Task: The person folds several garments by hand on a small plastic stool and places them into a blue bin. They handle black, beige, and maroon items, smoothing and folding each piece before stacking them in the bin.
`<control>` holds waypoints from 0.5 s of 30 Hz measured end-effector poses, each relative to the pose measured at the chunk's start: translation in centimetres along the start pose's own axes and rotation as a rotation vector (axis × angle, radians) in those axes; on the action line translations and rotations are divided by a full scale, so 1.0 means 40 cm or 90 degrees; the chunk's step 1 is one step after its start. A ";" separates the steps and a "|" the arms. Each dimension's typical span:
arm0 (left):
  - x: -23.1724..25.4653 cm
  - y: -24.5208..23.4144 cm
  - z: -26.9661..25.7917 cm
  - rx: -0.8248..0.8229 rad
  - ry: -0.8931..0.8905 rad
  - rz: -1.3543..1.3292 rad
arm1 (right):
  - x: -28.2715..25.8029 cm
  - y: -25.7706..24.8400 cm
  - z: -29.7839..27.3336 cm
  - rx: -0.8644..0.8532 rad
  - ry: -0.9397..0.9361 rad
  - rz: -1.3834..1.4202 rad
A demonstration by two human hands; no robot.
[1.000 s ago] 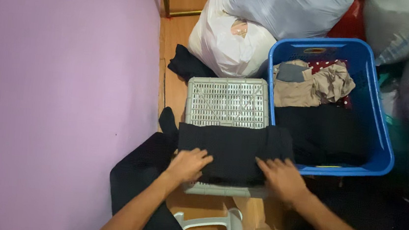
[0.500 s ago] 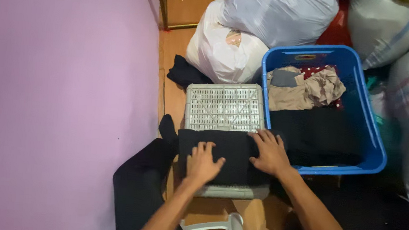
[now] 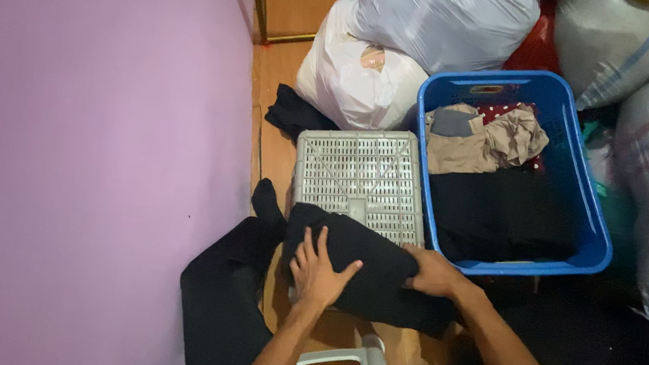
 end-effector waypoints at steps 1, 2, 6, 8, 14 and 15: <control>-0.011 -0.007 -0.001 0.036 0.011 0.004 | 0.010 0.008 -0.011 0.005 -0.017 0.086; -0.019 -0.010 -0.002 0.072 0.023 0.008 | 0.024 0.023 -0.016 -0.025 0.013 0.115; -0.032 0.017 0.012 0.041 0.035 -0.013 | -0.007 0.030 -0.045 -0.065 -0.098 0.198; -0.031 0.033 0.019 0.008 0.053 -0.039 | -0.053 0.020 -0.061 -0.070 -0.201 0.232; -0.054 0.053 0.064 -0.036 0.251 -0.561 | -0.150 0.015 -0.116 -0.159 -0.265 0.304; -0.061 0.065 0.070 -0.080 0.291 -0.685 | -0.158 0.013 -0.123 -0.175 -0.256 0.305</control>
Point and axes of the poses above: each hand's wrist, its own z-axis towards the middle knuckle, its own y-axis out of the palm, x = y × z, the point moved 6 cm from there along z, towards the middle knuckle, and after that the axes turned 14 degrees about -x, right-handed, at the moved point
